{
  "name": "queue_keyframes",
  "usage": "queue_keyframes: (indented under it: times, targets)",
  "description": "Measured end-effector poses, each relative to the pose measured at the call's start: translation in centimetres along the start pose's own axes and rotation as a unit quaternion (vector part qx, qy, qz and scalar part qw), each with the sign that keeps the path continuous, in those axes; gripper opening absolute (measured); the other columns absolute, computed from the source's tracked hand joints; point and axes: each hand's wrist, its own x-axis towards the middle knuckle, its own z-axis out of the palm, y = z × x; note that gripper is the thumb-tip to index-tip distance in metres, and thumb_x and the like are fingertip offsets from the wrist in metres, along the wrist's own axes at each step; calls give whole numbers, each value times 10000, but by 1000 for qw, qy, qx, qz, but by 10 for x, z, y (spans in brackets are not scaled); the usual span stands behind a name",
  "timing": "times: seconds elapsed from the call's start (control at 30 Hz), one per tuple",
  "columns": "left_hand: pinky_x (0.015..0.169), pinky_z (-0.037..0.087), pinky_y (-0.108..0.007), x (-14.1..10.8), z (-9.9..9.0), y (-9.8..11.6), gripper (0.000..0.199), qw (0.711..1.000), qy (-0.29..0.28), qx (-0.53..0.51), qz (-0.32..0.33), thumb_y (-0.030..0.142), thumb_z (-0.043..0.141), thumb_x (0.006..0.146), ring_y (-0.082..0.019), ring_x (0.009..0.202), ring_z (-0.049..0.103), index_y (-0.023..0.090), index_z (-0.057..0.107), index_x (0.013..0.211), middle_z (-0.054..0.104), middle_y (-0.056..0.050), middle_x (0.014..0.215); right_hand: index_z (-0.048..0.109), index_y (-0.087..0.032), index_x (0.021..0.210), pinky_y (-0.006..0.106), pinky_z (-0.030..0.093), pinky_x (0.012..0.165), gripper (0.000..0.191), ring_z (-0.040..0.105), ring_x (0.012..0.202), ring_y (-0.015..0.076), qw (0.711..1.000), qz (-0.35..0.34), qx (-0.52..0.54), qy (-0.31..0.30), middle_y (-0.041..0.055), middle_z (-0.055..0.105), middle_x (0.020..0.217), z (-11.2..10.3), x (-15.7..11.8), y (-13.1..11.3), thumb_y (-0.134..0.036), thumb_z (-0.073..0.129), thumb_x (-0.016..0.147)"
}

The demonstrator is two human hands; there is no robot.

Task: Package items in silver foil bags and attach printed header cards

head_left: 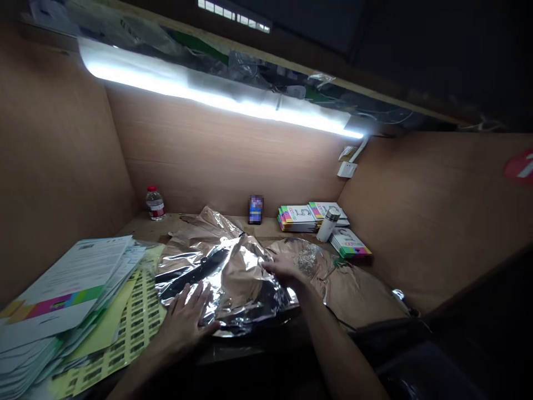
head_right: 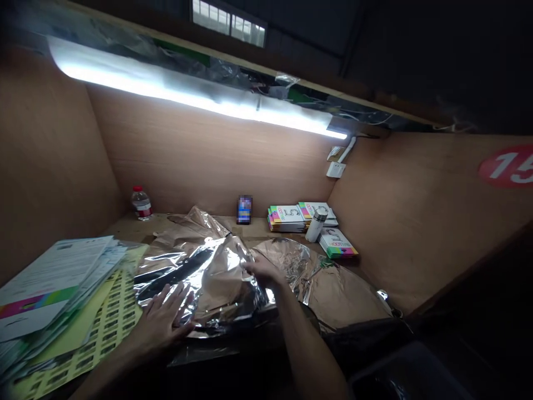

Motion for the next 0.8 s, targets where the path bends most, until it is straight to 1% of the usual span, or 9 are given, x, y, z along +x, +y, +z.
queue_keyframes:
  times: [0.13, 0.2, 0.3, 0.4, 0.47, 0.53, 0.6, 0.7, 0.8]
  targets:
    - [1089, 446, -533, 5, -14, -10, 879, 988, 121, -99, 10, 608, 611, 849, -438, 1405, 489, 163, 417, 1582, 491, -181, 1576, 550, -198, 773, 216, 424, 490, 339, 469, 497, 105, 989, -56, 127, -42, -57, 496, 570, 7, 27, -89, -468, 652, 949]
    - [910, 544, -415, 13, -49, -12, 564, 967, 206, -130, -71, 467, 503, 943, -352, 1134, 690, 149, 607, 1396, 725, -158, 1262, 535, -203, 764, 206, 393, 448, 341, 408, 455, 90, 980, -81, 170, -66, -75, 442, 544, 14, 42, -143, -449, 639, 975]
    - [808, 553, -380, 24, -130, -13, 384, 931, 294, -89, -195, 411, 484, 965, -333, 933, 726, 126, 740, 986, 756, -90, 840, 562, -191, 814, 195, 436, 480, 259, 429, 464, 78, 954, -144, 242, -104, -79, 457, 563, 4, 48, -210, -352, 614, 1010]
    - [1012, 518, -471, 20, -205, -12, 368, 881, 460, -44, -100, 344, 428, 1033, -335, 1180, 672, 173, 713, 1191, 757, -24, 1115, 611, -157, 920, 216, 541, 626, 167, 573, 592, 85, 909, -251, 299, -146, -51, 583, 676, -33, 27, -225, -303, 673, 975]
    - [1103, 476, -489, 8, -223, -9, 375, 854, 520, -21, 19, 313, 466, 1036, -310, 1286, 620, 242, 648, 1356, 686, 30, 1345, 649, -142, 972, 236, 563, 672, 217, 634, 681, 110, 896, -285, 303, -155, -19, 658, 768, -65, 2, -194, -323, 751, 910]
    - [1100, 493, -475, -9, -206, 2, 381, 861, 496, -10, 113, 322, 506, 1028, -300, 1275, 633, 284, 638, 1384, 653, 49, 1414, 689, -146, 980, 224, 542, 610, 302, 622, 650, 115, 908, -268, 296, -126, -4, 681, 782, -92, -24, -134, -376, 823, 836]
    - [1058, 526, -460, -25, -162, 24, 359, 895, 409, -2, 179, 289, 503, 1026, -296, 1229, 663, 299, 671, 1344, 690, 19, 1372, 703, -158, 901, 205, 467, 502, 349, 555, 546, 98, 943, -200, 248, -93, -7, 656, 708, -114, -44, -60, -462, 842, 798]
    - [984, 564, -402, -37, -79, 81, 474, 962, 158, 23, 220, 91, 426, 995, -259, 1166, 691, 269, 645, 1376, 717, -62, 1326, 724, -153, 903, 234, 450, 484, 418, 556, 519, 125, 994, -61, 35, -79, 19, 663, 679, -136, -53, 37, -565, 744, 831]
    - [799, 608, -400, -27, -19, 150, 415, 971, -31, 52, 232, 35, 484, 937, -285, 930, 738, 150, 667, 1291, 771, -138, 1053, 750, -122, 886, 316, 549, 646, 361, 686, 711, 230, 988, 33, -153, -5, 93, 734, 779, -150, -45, 81, -461, 796, 772]
